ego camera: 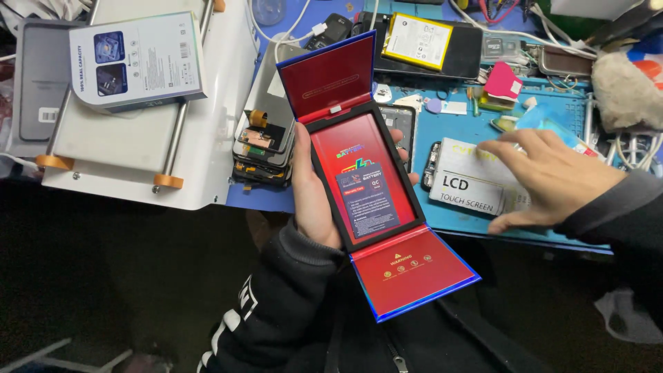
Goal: Unboxing and preparing a new replacement battery for a mobile phone.
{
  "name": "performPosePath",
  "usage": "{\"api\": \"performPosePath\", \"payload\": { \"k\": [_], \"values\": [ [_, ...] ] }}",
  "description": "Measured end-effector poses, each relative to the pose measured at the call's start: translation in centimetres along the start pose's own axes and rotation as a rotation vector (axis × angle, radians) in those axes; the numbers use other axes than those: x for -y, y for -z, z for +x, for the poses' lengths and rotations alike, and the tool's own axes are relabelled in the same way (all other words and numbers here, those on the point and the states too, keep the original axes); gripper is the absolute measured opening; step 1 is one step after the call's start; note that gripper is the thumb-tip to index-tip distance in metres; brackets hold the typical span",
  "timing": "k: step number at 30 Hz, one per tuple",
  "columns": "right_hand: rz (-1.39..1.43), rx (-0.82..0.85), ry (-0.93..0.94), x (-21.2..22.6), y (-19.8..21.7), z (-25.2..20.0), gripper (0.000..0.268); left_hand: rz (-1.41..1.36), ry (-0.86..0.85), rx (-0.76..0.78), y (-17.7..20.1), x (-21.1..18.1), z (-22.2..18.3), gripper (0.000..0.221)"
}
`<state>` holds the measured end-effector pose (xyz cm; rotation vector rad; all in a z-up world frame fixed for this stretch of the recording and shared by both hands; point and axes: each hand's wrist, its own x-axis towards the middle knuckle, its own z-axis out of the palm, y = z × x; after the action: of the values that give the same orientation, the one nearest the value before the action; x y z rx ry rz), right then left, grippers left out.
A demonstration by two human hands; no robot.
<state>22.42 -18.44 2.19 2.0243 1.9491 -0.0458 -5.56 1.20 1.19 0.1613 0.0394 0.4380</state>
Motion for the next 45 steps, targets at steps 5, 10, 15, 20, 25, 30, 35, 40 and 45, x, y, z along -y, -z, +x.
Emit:
{"api": "performPosePath", "payload": {
  "k": [5, 10, 15, 20, 25, 30, 35, 40, 45],
  "values": [
    [0.125, -0.271, 0.025, -1.2, 6.7, 8.4, 0.079, -0.011, -0.008, -0.002, 0.6, 0.8, 0.6, 0.089],
    [0.057, -0.346, -0.063, -2.4, 4.1, 18.3, 0.07, 0.013, -0.03, -0.046, 0.9, 0.9, 0.5, 0.09],
    [0.019, -0.449, -0.041, -1.5, 4.8, 18.4, 0.058, -0.016, -0.001, -0.009, 1.6, 0.5, 0.2, 0.092],
    [0.055, -0.363, -0.039, -3.8, 1.9, 20.6, 0.054, -0.009, 0.028, -0.023, 1.9, 0.5, 0.3, 0.093],
    [0.262, -0.229, -0.15, -1.8, 5.0, 19.4, 0.061, -0.013, 0.032, 0.01, 2.2, 0.7, 0.5, 0.094],
    [0.211, -0.221, 0.0, -9.9, -3.5, 22.2, 0.028, -0.046, 0.045, 0.026, 1.9, 0.9, 1.0, 0.093],
    [0.314, -0.317, 0.051, -2.5, 7.2, 11.8, 0.02, -0.05, -0.018, -0.01, 2.6, 1.7, 2.7, 0.091],
    [0.525, -0.478, 0.043, 9.5, 14.9, 7.6, 0.068, 0.103, -0.342, -0.208, 1.9, 3.1, 3.5, 0.077],
    [0.414, -0.423, 0.04, 11.2, 12.8, 9.3, 0.067, 0.096, -0.332, -0.313, 0.6, 3.4, 2.6, 0.071]
  ]
}}
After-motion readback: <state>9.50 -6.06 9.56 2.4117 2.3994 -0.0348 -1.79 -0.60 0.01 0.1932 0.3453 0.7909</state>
